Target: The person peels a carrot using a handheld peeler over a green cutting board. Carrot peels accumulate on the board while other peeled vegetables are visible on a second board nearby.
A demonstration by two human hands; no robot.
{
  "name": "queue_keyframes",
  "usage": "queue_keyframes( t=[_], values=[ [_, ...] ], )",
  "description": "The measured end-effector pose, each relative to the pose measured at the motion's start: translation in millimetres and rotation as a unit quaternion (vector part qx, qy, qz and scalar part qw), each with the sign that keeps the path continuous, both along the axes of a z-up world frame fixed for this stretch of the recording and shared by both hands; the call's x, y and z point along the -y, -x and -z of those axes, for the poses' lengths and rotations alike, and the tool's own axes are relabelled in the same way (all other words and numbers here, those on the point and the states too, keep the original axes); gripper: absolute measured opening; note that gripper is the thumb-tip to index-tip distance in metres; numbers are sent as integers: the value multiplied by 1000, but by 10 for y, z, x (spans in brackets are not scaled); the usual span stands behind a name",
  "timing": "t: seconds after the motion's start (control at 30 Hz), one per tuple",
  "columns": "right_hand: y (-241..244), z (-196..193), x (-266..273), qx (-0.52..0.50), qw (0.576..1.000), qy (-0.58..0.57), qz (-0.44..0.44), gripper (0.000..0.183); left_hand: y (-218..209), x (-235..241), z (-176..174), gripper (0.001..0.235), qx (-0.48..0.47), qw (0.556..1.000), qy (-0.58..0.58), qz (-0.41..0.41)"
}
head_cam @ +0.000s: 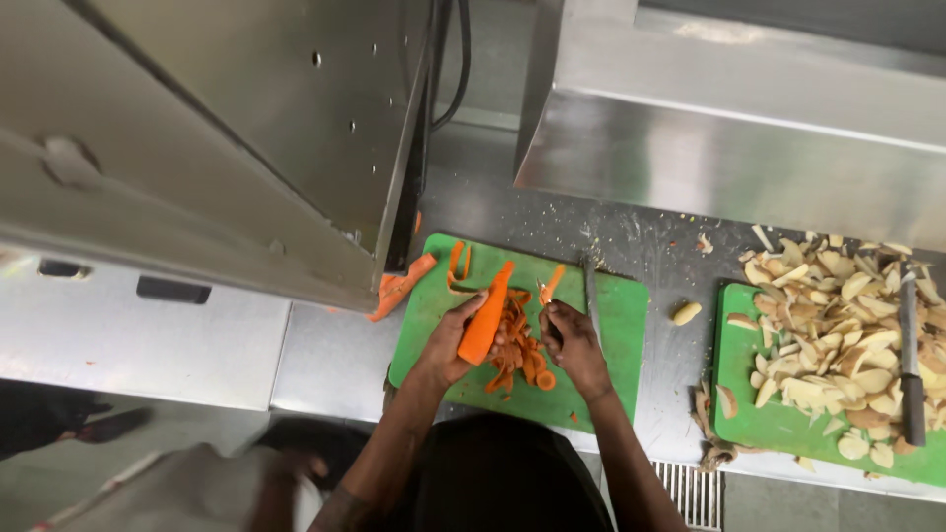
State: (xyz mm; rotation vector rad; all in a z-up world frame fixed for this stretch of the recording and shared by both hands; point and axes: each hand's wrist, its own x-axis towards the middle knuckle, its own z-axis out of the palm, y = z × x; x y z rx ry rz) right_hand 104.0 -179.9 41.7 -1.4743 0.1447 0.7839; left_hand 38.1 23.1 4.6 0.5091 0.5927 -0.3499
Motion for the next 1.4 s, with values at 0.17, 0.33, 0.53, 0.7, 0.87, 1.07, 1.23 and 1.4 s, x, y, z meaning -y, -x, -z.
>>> queue_keyframes(
  t=[0.17,0.33,0.53,0.7,0.87,1.07,1.23,1.4],
  values=[
    [60,-30,-36,107,991,8,-78,34,83,14,-35,41,22,998,64,4],
    [186,-54,-124,195,977,2,-85,28,129,81,27,38,49,996,68,-17],
    [470,-245,-294,345,919,138,-132,23,-8,199,146,33,22,992,57,-106],
    [714,-226,-401,352,913,170,-119,25,-141,263,408,37,-60,984,13,-170],
    [972,-23,-362,283,951,71,-107,28,-194,208,608,39,-97,968,24,-228],
    [918,179,-351,94,995,-43,13,30,-136,272,366,41,-73,953,83,-283],
    [1020,188,-460,197,979,10,-47,28,-135,286,396,45,-48,936,-21,-348],
    [1042,181,-378,73,996,41,-27,32,27,-82,650,42,-58,861,-347,-368]
  ],
)
